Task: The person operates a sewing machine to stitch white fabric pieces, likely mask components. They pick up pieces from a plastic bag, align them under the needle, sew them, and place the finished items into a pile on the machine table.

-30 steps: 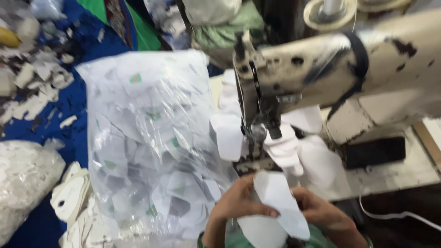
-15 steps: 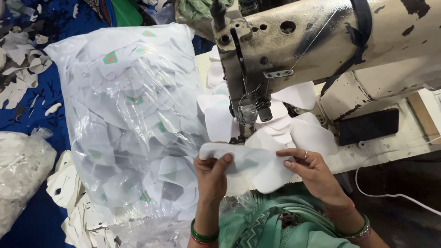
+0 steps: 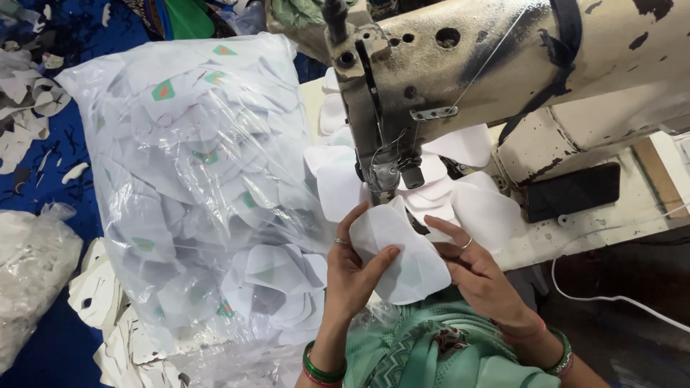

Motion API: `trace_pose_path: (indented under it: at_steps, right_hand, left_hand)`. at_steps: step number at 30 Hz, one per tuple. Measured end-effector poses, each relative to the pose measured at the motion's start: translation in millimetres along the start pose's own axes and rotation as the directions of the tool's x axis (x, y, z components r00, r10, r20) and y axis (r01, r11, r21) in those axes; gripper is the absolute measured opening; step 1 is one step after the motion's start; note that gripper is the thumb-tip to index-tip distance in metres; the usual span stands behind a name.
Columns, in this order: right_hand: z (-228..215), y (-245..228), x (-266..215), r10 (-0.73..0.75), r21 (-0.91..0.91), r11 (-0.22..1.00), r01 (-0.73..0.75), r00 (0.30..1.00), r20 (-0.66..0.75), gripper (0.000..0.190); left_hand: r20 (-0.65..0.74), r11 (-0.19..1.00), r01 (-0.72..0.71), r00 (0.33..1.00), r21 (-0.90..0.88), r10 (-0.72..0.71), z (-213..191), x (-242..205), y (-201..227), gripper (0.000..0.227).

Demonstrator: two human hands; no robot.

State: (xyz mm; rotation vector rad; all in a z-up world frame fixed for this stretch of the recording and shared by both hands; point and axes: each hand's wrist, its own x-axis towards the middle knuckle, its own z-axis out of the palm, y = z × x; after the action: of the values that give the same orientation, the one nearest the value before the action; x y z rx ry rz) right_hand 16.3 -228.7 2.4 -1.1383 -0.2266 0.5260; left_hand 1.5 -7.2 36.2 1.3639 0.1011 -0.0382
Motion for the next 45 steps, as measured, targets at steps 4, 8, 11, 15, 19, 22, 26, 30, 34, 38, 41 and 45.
trace_pose_path:
  at_steps: [4,8,11,15,19,22,26,30,34,38,41,45]
  right_hand:
    - [-10.1,28.1,-3.7,-0.038,0.261,0.965,0.035,0.999,0.006,0.056]
    - [9.1,4.3,-2.2,-0.016,0.086,0.996,0.02,0.999,-0.048,0.059]
    - [8.1,7.4,-3.5,-0.058,-0.231,0.972,0.032,0.992,-0.108,0.067]
    - [13.0,5.0,-5.8,-0.1,-0.246,0.968,0.059,0.982,-0.159,0.069]
    - [8.4,15.5,-8.7,-0.135,-0.302,0.951,0.072,0.972,-0.194,0.07]
    - [9.8,21.9,-11.9,-0.171,-0.333,0.934,0.127,0.98,-0.106,0.068]
    - [16.2,13.1,-15.7,-0.126,-0.426,0.9,0.091,0.991,-0.053,0.072]
    - [16.9,-4.2,-16.4,0.101,-0.078,0.992,-0.103,0.995,-0.022,0.077]
    - [10.2,1.9,-26.6,0.084,-0.252,0.963,-0.091,0.996,-0.037,0.075]
    - [10.6,6.1,-33.7,0.008,-0.418,0.908,0.0,1.0,0.018,0.041]
    - [30.2,-11.1,-34.3,-0.106,-0.481,0.869,0.115,0.993,0.046,0.037]
    - [41.0,-18.3,-40.2,-0.217,-0.723,0.661,0.201,0.974,0.072,0.039]
  left_hand:
    - [-0.035,0.999,-0.031,0.999,0.02,0.031,-0.5,-3.2,3.7,0.076]
    - [-0.032,0.997,-0.018,0.999,0.08,0.02,0.7,-5.9,7.6,0.076]
    - [-0.041,0.996,-0.002,0.999,0.092,0.006,2.5,-6.7,6.7,0.077]
    - [-0.152,0.967,-0.011,0.987,0.256,0.052,-3.4,-8.4,-18.7,0.077]
    - [-0.063,0.925,0.216,0.967,-0.313,-0.247,-13.1,-18.0,-58.7,0.069]
    - [0.044,0.684,0.441,0.856,-0.581,-0.514,-10.5,-27.4,-55.1,0.054]
    - [-0.149,0.927,0.18,0.96,-0.328,-0.239,-5.1,-27.5,-33.6,0.027]
    - [-0.246,0.985,0.148,0.955,-0.094,-0.167,-8.2,-30.5,-31.9,0.022]
    - [-0.247,0.992,0.08,0.964,-0.099,-0.102,-5.4,-34.5,-29.5,0.021]
    - [-0.241,0.986,0.101,0.962,-0.134,-0.131,-4.1,-41.4,-24.5,0.02]
    - [-0.198,0.986,0.087,0.973,-0.142,-0.114,-2.1,-46.9,-21.7,0.02]
    - [-0.178,0.997,0.058,0.982,-0.045,-0.065,1.7,-51.9,-18.7,0.02]
